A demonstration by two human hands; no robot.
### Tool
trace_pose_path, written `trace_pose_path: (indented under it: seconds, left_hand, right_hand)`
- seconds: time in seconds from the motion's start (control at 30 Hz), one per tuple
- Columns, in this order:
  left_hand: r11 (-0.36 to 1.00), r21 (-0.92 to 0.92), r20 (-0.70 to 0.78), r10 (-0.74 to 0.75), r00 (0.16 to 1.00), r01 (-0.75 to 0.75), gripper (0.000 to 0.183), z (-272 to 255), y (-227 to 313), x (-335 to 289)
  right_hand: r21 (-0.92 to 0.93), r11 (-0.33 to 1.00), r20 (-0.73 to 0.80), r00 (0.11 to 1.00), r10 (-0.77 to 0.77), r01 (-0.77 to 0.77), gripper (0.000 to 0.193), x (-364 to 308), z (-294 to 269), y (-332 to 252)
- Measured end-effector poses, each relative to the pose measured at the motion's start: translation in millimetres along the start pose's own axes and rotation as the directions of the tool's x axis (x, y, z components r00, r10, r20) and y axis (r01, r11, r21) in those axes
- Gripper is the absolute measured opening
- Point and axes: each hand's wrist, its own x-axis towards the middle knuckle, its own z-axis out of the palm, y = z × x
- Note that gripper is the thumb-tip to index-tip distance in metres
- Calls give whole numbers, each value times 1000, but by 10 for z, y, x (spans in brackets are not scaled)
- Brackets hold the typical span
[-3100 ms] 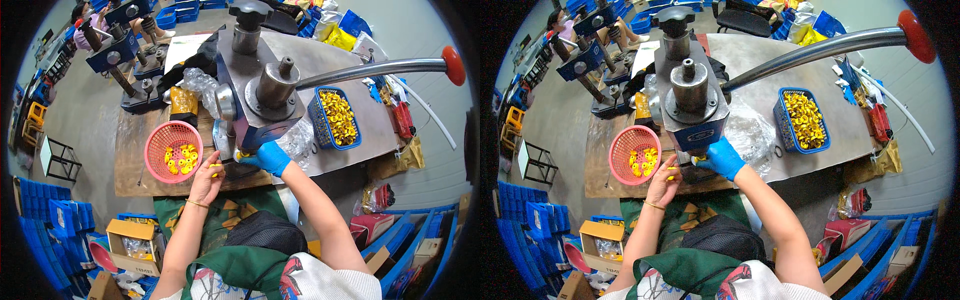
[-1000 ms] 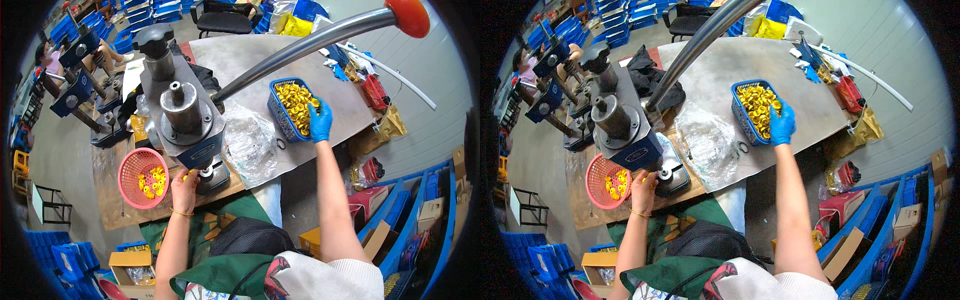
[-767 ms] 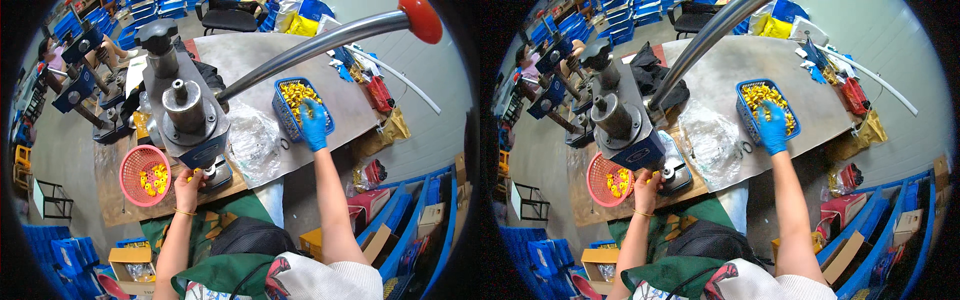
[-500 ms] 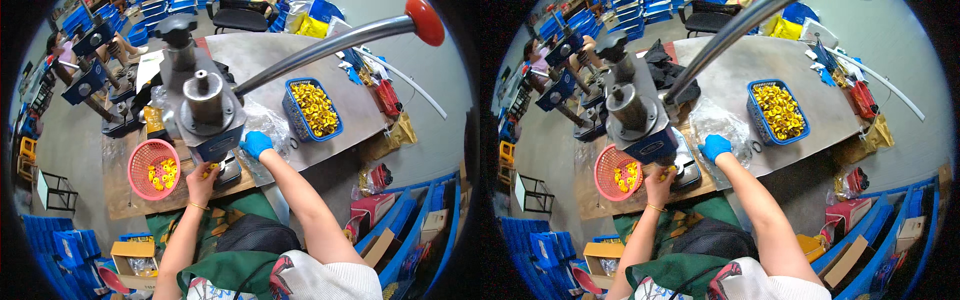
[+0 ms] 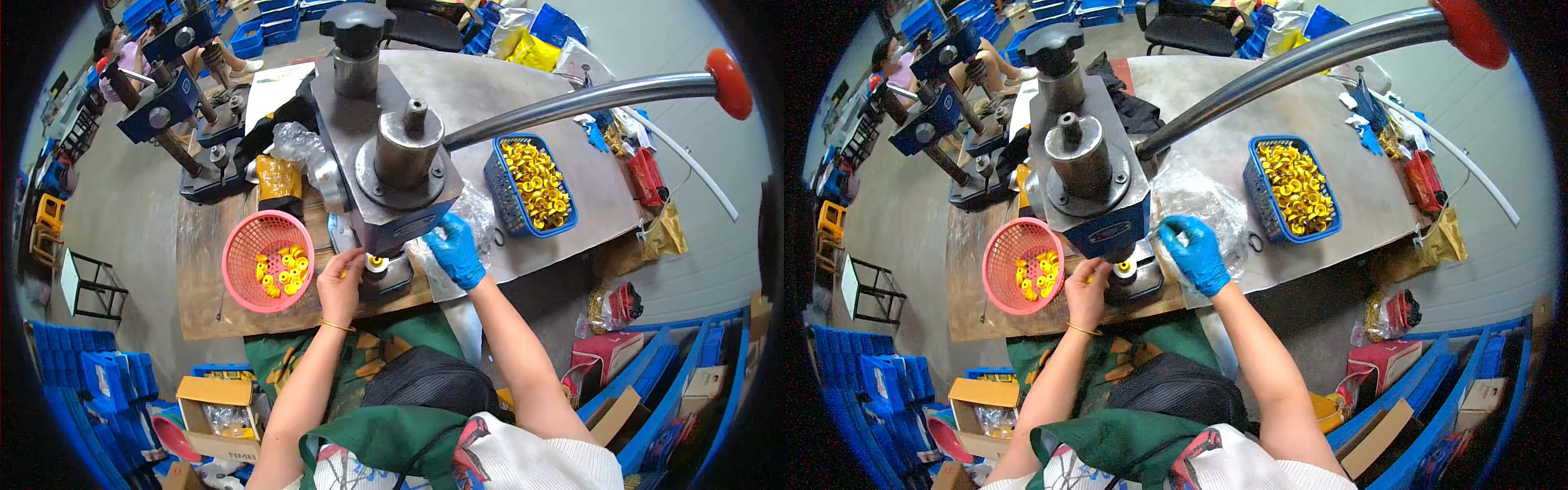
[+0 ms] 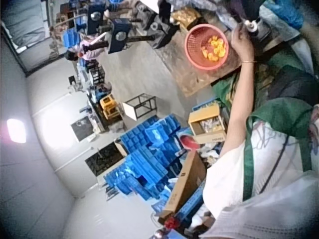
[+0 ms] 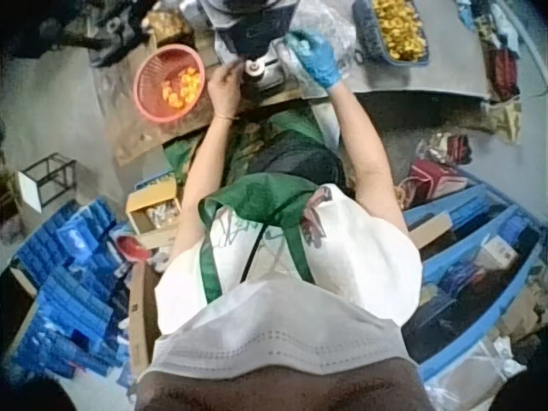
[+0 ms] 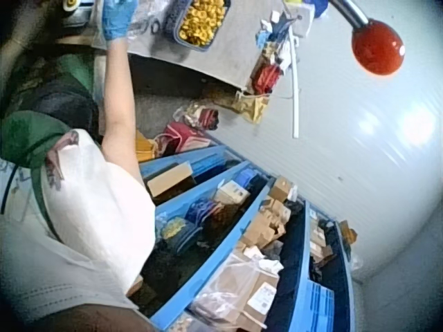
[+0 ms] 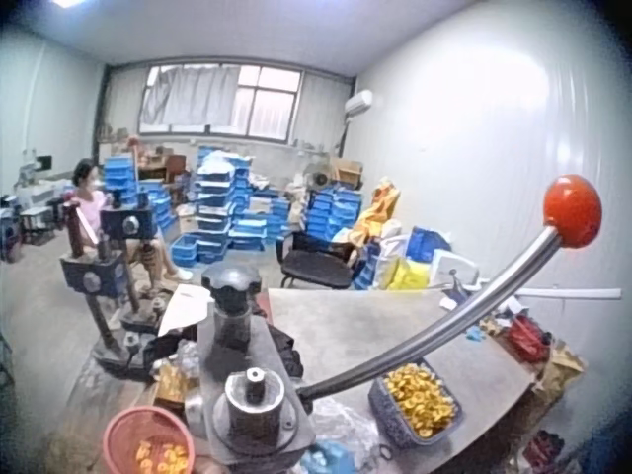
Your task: Operates a manual arbor press to assemble yellow plastic components on a fabrication floor.
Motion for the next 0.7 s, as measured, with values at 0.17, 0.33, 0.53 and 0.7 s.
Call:
trace_pose_path:
  seconds: [0.17,0.33,0.53,0.7]
  left_hand:
    - [295,-829,302,-477,825,475,33,-136,104,-81]
    - [355,-802,299,-456,838,480,42,-229,158,-150]
    - [385,-773,319,-452,833,505,33,-246,251,-181]
    - [367,-797,335,-391,857,479,27,-317,114,-217]
  right_hand:
    - [195,981,82,996,-22,6,14,-213,293,-110]
    - [-103,950,135,950,-281,295,15,-177,290,-180]
    - [-18,903,161,892,-422,430,21,-167,455,-254]
    - [6,918,187,902,-390,396,18,-187,400,-110]
